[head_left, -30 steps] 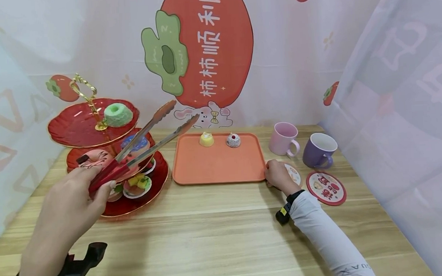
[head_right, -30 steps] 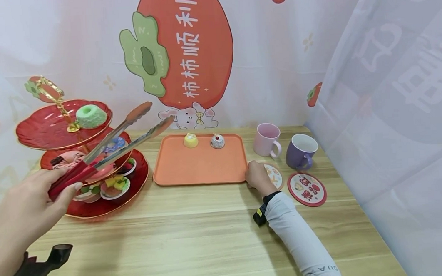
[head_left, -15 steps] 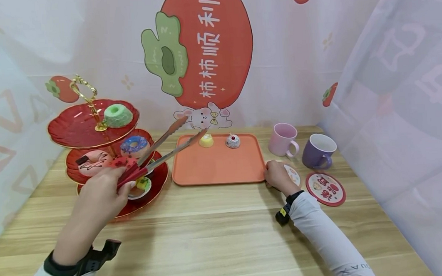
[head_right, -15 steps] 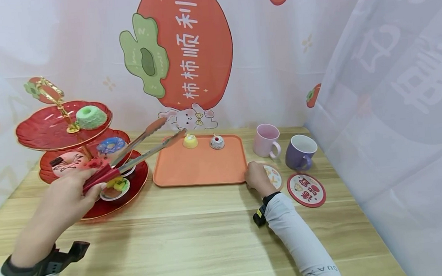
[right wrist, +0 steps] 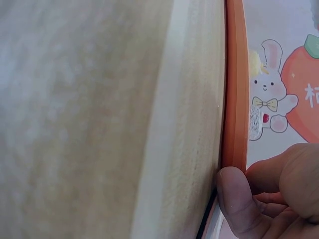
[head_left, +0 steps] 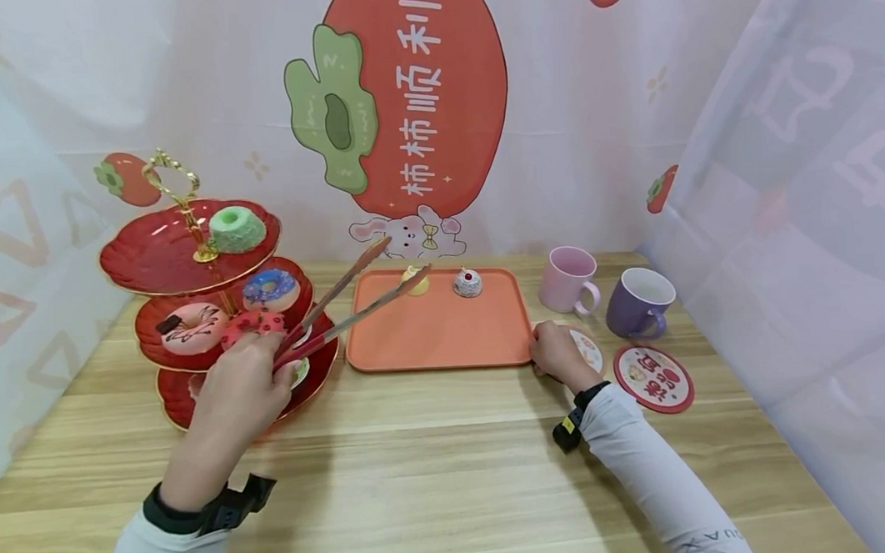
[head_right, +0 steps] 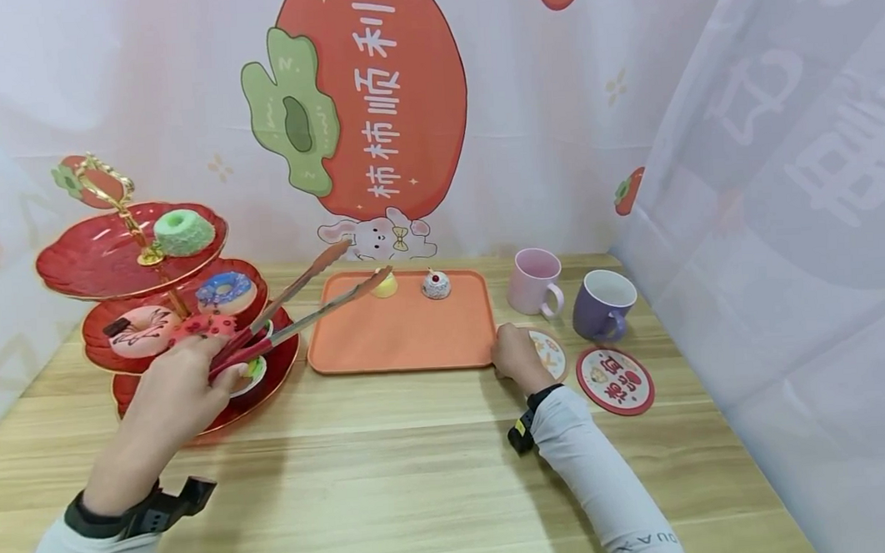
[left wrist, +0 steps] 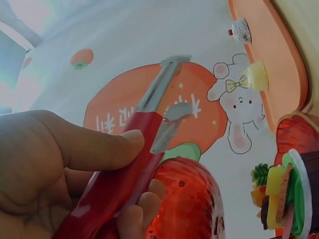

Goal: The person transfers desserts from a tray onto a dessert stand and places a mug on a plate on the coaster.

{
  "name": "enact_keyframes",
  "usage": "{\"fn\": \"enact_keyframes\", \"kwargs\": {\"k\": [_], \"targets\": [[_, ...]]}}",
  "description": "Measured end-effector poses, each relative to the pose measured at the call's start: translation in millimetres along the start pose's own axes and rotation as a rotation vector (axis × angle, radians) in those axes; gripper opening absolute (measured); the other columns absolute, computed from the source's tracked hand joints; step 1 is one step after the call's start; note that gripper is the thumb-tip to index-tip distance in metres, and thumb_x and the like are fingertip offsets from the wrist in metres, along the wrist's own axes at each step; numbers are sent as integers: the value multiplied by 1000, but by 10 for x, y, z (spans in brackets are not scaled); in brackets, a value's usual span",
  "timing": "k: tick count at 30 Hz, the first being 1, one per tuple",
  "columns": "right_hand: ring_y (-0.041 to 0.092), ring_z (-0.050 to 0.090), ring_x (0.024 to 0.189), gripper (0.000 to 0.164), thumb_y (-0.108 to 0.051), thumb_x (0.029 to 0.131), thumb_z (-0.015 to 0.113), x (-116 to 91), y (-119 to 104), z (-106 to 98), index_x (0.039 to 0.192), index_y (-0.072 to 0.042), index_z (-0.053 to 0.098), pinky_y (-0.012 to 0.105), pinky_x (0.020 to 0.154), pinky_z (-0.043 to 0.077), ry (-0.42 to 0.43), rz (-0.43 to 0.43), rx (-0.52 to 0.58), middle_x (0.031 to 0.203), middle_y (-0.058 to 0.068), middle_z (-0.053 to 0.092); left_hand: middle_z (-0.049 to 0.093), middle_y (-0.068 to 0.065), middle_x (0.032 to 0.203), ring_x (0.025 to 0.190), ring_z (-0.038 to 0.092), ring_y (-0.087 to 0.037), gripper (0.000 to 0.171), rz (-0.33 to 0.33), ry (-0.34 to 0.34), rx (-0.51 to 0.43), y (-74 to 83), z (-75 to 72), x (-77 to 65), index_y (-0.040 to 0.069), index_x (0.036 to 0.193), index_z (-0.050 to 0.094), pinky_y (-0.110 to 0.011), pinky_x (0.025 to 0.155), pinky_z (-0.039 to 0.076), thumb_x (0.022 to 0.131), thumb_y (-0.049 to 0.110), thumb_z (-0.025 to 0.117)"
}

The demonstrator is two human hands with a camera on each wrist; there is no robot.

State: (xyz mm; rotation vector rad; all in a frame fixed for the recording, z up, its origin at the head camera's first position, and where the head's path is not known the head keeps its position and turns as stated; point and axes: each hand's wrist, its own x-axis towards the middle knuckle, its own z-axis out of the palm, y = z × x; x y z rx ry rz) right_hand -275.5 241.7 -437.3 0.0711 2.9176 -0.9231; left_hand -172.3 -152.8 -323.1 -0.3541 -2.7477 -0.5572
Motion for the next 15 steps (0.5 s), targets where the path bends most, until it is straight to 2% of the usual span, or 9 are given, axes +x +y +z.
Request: {"fn": "enact_keyframes", "kwargs": {"k": [3, 6, 15], "targets": [[13, 57, 42, 21, 1, 87, 45, -1, -5, 1, 67, -3, 52, 27, 43, 44, 7, -2, 1, 61, 10, 57, 60, -23, 87, 74, 55, -35, 31, 14, 10, -3, 18, 49, -5, -11, 100, 62, -50, 64, 49, 75, 2, 73], [13, 58, 43, 21, 2, 86, 45, -1, -11, 4, 66, -3, 51, 27, 43, 45, 10, -1, 8, 61, 10, 57, 61, -26, 95, 82, 56, -39, 35, 17, -10, 0, 42, 92, 6, -12, 104, 61, -53, 70, 48, 76, 5, 74], [13, 58, 43, 24, 1, 86, 44, -10, 6, 2, 64, -5, 48, 28, 43, 44, 10, -11, 16, 59, 10, 57, 54, -17, 78, 66, 52, -30, 24, -31, -60, 2, 90, 218, 78, -10, 95, 62, -45, 57, 46, 78, 3, 71]]}}
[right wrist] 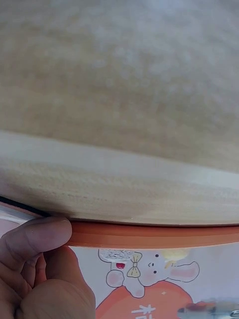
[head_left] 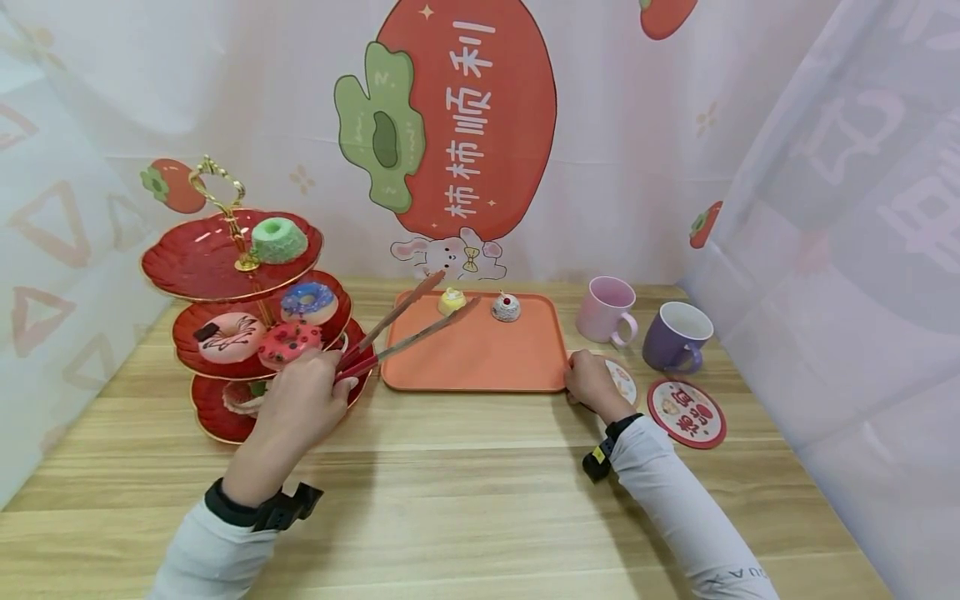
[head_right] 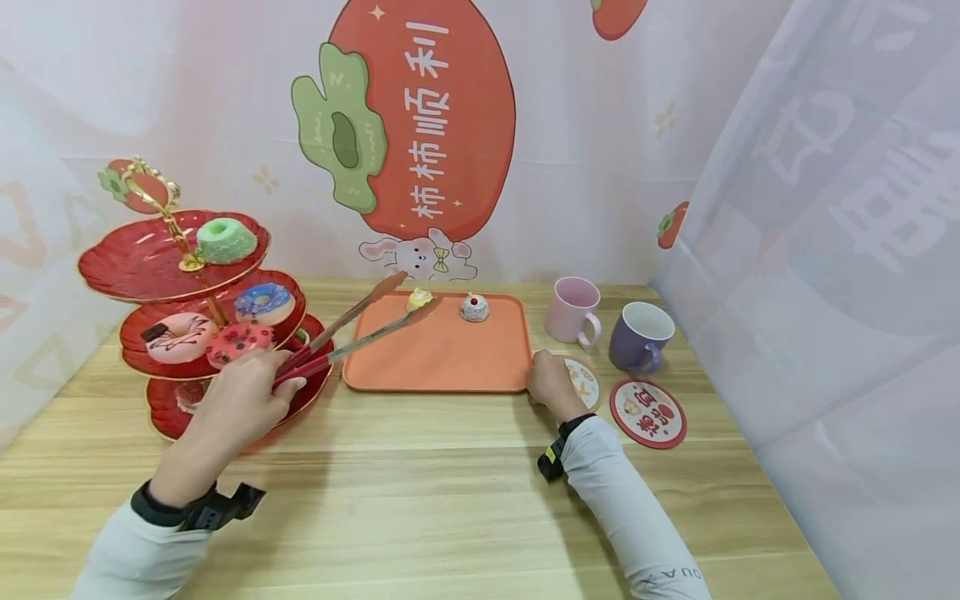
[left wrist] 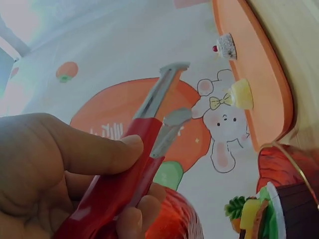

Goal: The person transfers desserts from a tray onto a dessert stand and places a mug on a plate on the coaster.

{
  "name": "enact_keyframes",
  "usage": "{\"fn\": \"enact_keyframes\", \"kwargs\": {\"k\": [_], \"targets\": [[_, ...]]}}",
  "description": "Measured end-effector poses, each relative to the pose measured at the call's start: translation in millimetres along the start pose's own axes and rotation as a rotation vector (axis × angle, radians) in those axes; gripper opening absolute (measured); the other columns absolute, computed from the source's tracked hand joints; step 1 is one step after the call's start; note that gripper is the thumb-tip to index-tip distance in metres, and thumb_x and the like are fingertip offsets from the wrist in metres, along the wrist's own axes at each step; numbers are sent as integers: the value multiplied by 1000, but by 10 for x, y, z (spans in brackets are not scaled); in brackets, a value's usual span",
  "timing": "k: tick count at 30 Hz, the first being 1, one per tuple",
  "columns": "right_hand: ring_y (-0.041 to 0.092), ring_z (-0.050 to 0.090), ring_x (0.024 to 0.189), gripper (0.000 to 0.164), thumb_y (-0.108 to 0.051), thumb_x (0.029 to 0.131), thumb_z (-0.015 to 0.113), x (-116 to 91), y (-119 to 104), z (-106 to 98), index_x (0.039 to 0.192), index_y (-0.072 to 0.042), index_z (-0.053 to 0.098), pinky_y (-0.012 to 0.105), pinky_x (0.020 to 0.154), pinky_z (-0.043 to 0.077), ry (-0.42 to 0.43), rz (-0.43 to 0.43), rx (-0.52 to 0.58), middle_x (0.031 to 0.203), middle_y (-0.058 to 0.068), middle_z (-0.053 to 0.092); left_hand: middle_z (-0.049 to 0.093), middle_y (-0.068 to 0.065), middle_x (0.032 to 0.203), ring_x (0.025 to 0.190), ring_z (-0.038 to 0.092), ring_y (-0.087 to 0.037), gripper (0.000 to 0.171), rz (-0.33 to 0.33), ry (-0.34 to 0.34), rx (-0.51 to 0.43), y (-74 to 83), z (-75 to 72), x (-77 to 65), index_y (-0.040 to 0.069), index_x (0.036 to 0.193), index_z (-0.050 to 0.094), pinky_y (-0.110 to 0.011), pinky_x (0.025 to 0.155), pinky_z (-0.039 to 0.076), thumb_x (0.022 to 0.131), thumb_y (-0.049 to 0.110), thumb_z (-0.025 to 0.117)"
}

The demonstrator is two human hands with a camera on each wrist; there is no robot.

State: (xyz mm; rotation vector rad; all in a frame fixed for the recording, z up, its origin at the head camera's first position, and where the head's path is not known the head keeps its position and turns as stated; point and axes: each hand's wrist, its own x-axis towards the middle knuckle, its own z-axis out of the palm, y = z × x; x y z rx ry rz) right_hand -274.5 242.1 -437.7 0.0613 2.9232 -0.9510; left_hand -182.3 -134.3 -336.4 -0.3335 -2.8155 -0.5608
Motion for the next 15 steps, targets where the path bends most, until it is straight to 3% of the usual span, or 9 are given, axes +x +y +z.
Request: {"fn": "enact_keyframes", "kwargs": {"k": [7, 15], "targets": [[13, 57, 42, 24, 2, 87, 44, -1, 7, -5, 65, -4, 51, 28, 43, 43, -14, -8, -13, 57, 9, 56, 54, -16, 74, 62, 51, -28, 20, -6, -32, 35, 43, 121, 62, -10, 87, 62, -42, 56, 47, 77, 4, 73], [12, 56, 41, 25, 2, 87, 44, 1, 8, 10, 63, -5, 51, 27, 43, 42, 7, -26, -37, 55, 7, 56, 52, -14, 69, 59, 50, -27, 16, -14, 0, 54, 11, 262, 125, -7, 78, 60, -41, 53, 43, 76, 4, 72]]}}
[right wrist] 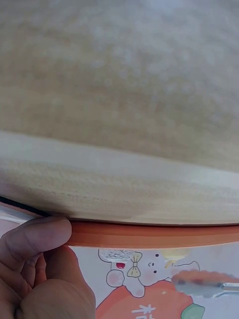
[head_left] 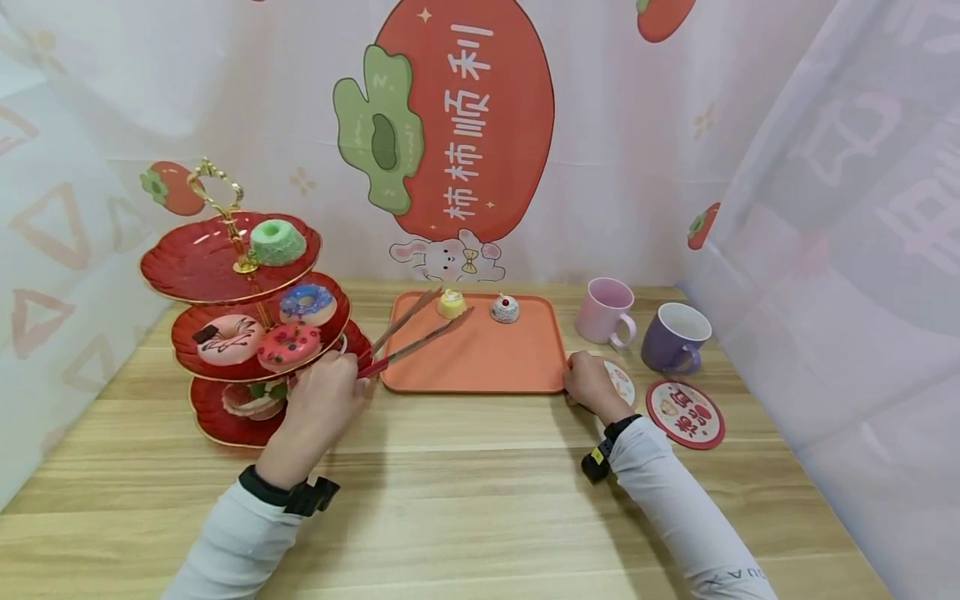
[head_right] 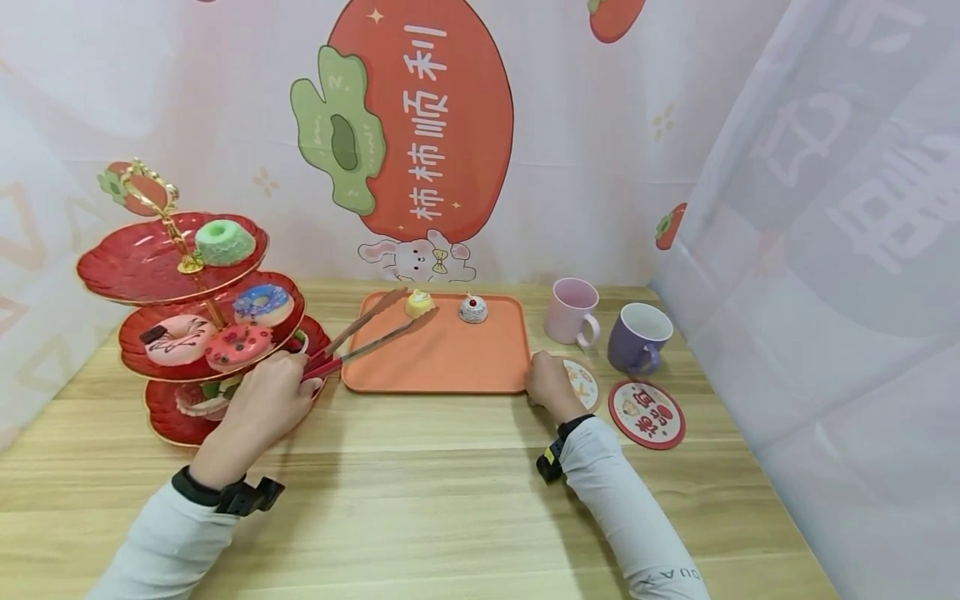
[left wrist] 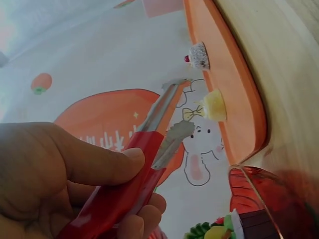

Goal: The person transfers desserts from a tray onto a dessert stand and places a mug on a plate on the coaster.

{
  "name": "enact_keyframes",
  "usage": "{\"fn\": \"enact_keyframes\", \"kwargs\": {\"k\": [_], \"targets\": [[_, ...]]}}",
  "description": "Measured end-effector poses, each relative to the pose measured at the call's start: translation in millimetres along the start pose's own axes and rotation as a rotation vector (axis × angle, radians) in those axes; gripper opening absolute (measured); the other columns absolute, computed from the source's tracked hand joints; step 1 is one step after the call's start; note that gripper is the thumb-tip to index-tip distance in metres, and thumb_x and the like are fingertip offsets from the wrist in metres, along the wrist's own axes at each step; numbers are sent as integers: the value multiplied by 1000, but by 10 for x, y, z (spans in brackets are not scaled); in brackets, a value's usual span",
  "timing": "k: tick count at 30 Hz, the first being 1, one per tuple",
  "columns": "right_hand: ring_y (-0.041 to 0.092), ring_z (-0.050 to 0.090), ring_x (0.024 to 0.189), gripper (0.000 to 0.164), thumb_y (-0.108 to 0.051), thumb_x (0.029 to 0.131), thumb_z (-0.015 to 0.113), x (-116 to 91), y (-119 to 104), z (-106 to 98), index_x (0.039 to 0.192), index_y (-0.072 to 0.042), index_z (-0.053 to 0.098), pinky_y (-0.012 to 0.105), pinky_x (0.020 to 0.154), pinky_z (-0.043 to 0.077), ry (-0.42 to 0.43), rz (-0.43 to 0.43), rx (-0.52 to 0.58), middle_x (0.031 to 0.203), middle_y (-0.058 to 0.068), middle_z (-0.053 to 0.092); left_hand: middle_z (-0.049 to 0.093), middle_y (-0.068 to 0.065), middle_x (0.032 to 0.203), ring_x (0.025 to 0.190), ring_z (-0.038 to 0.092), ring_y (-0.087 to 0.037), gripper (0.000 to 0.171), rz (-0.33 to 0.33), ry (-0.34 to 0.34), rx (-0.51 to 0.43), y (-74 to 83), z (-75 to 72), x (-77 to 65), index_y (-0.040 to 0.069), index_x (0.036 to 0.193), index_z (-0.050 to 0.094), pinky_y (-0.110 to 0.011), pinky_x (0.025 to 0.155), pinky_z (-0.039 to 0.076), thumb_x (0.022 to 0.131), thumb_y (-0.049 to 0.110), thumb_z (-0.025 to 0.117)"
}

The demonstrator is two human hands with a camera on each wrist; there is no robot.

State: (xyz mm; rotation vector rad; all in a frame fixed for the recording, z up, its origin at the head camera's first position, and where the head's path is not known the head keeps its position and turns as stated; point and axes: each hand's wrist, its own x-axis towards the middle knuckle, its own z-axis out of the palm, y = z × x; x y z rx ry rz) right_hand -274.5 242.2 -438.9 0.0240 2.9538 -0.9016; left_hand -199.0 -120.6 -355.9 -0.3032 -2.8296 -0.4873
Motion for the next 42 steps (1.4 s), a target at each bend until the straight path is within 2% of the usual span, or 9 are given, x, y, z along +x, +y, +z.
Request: {"fn": "enact_keyframes", "kwargs": {"k": [6, 14, 22, 32, 42], "targets": [[10, 55, 38, 27, 1, 83, 47, 7, 15, 11, 59, -8, 45, 26, 44, 41, 46, -54, -56, 49, 2, 54, 52, -13, 68, 55, 48, -26, 13, -5, -31, -19, -46, 65, 67, -7, 78, 61, -38, 49, 41, 79, 4, 69], [12, 56, 40, 23, 1, 86, 45, 11, 2, 17, 65, -4, 52, 27, 45, 44, 6, -6, -30, 53, 5, 56, 50, -10, 62, 51, 44, -23, 11, -17, -49, -53, -108, 172, 149, -5, 75, 60, -34, 46, 36, 80, 3, 65], [12, 57, 41, 24, 1, 87, 45, 11, -17, 1, 64, -4, 49, 27, 45, 43, 1, 8, -23, 53, 5, 56, 49, -10, 62, 51, 44, -24, 11, -38, -73, -63, -117, 252, 244, -6, 75, 61, -32, 46, 34, 83, 2, 61], [13, 57, 43, 22, 1, 88, 45, 2, -44, 0, 68, -2, 53, 27, 44, 44, -21, 29, 5, 56, 7, 57, 51, -12, 69, 55, 45, -24, 15, -95, -160, -70, -115, 300, 321, -7, 79, 61, -32, 49, 34, 87, 6, 59], [13, 57, 41, 22, 1, 88, 44, 10, -24, 3, 67, -2, 52, 27, 43, 44, -10, 24, 4, 57, 8, 57, 51, -13, 69, 54, 46, -24, 16, -100, -151, -55, -131, 357, 352, -7, 80, 61, -32, 48, 35, 88, 7, 58]]}}
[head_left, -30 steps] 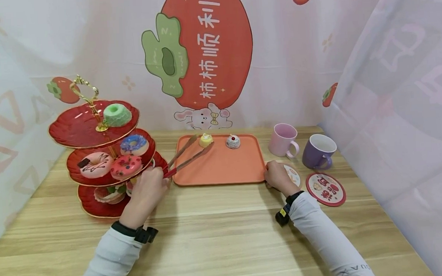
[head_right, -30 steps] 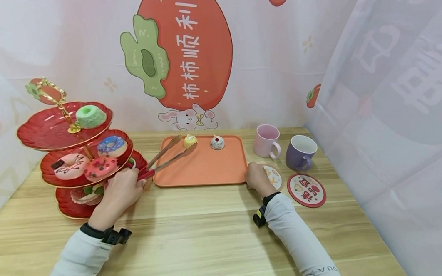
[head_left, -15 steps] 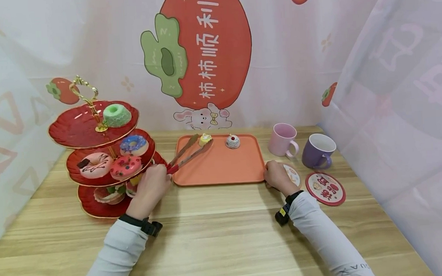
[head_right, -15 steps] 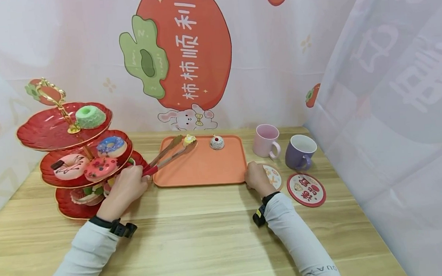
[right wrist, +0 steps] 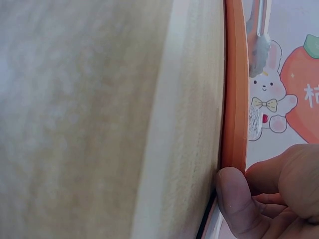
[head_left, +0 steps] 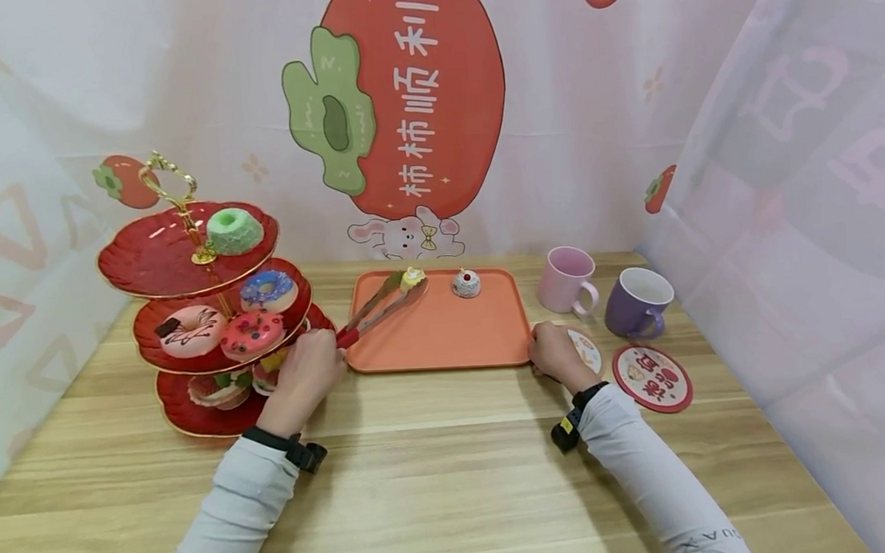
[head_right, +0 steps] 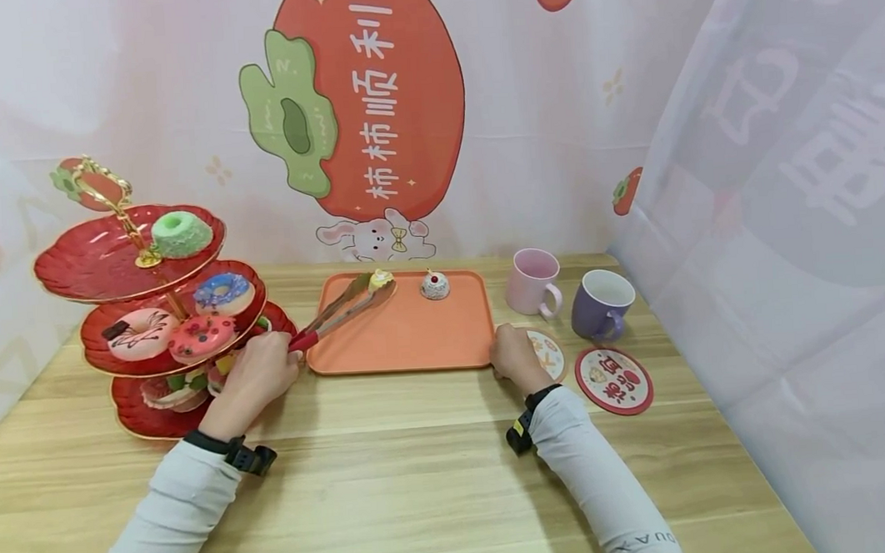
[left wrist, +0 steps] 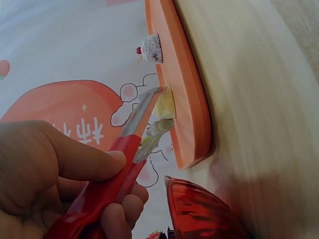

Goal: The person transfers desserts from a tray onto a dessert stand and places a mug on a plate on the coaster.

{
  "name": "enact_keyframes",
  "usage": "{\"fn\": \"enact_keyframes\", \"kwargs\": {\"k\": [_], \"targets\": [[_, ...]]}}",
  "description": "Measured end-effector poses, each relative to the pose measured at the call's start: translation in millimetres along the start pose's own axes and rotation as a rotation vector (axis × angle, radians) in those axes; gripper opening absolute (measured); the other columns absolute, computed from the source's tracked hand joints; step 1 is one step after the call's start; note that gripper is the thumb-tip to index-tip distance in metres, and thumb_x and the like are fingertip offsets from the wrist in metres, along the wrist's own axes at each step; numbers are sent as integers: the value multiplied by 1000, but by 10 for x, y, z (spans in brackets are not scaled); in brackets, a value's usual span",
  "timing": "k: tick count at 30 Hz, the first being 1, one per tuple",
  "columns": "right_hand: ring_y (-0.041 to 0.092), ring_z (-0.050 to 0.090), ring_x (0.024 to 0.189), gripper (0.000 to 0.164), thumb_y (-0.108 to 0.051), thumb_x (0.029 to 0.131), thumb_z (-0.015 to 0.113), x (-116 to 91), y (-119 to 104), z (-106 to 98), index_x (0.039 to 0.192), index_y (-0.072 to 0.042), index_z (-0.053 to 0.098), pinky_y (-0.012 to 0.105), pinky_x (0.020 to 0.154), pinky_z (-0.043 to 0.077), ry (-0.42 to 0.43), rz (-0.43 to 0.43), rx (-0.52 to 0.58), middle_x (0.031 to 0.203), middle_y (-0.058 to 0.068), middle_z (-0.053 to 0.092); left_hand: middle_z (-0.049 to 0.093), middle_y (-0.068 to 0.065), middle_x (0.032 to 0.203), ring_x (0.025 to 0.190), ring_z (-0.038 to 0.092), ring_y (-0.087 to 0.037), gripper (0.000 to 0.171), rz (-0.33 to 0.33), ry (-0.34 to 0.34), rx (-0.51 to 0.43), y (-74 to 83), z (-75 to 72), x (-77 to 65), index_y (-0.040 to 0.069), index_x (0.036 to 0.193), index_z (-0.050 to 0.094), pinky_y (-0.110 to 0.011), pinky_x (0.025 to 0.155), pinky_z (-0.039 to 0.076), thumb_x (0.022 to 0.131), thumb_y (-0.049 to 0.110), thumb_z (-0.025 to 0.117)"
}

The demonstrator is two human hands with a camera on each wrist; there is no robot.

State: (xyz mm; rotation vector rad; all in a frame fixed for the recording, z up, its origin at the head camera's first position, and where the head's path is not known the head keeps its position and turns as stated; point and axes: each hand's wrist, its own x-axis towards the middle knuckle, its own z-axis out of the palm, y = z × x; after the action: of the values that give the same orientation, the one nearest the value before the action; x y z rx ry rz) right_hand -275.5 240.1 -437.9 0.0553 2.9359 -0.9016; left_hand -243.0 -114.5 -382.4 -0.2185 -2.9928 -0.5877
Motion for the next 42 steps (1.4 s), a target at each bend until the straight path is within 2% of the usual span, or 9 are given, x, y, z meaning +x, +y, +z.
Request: {"fn": "enact_keyframes", "kwargs": {"k": [20, 29, 33, 42], "targets": [[13, 58, 42, 25, 1, 89, 43, 0, 2, -11, 65, -4, 50, 27, 44, 43, -11, -1, -1, 58, 9, 57, 51, -9, 63, 51, 45, -22, 13, 34, 38, -21, -47, 2, -40, -5, 76, 59, -30, 46, 35, 85, 4, 61], [13, 57, 43, 25, 0, 90, 45, -5, -2, -2, 66, -3, 52, 27, 45, 44, -3, -13, -28, 57, 8, 56, 53, -11, 63, 52, 45, -23, 12, 62, 85, -30, -22, -25, -117, -5, 76, 62, -35, 49, 39, 83, 5, 65], [13, 57, 42, 26, 0, 90, 45, -1, 3, -9, 64, -4, 51, 27, 45, 43, -1, -19, -28, 55, 7, 56, 54, -11, 64, 52, 46, -23, 11, 75, 99, -31, 8, -68, -163, -5, 77, 64, -35, 49, 40, 82, 5, 66], [12, 57, 41, 25, 0, 88, 45, -19, -19, -22, 64, -4, 50, 27, 44, 44, 3, -19, -11, 56, 7, 56, 55, -10, 69, 57, 47, -23, 8, 95, 44, -33, 85, -253, -320, -3, 83, 65, -35, 51, 41, 82, 5, 65]]}}
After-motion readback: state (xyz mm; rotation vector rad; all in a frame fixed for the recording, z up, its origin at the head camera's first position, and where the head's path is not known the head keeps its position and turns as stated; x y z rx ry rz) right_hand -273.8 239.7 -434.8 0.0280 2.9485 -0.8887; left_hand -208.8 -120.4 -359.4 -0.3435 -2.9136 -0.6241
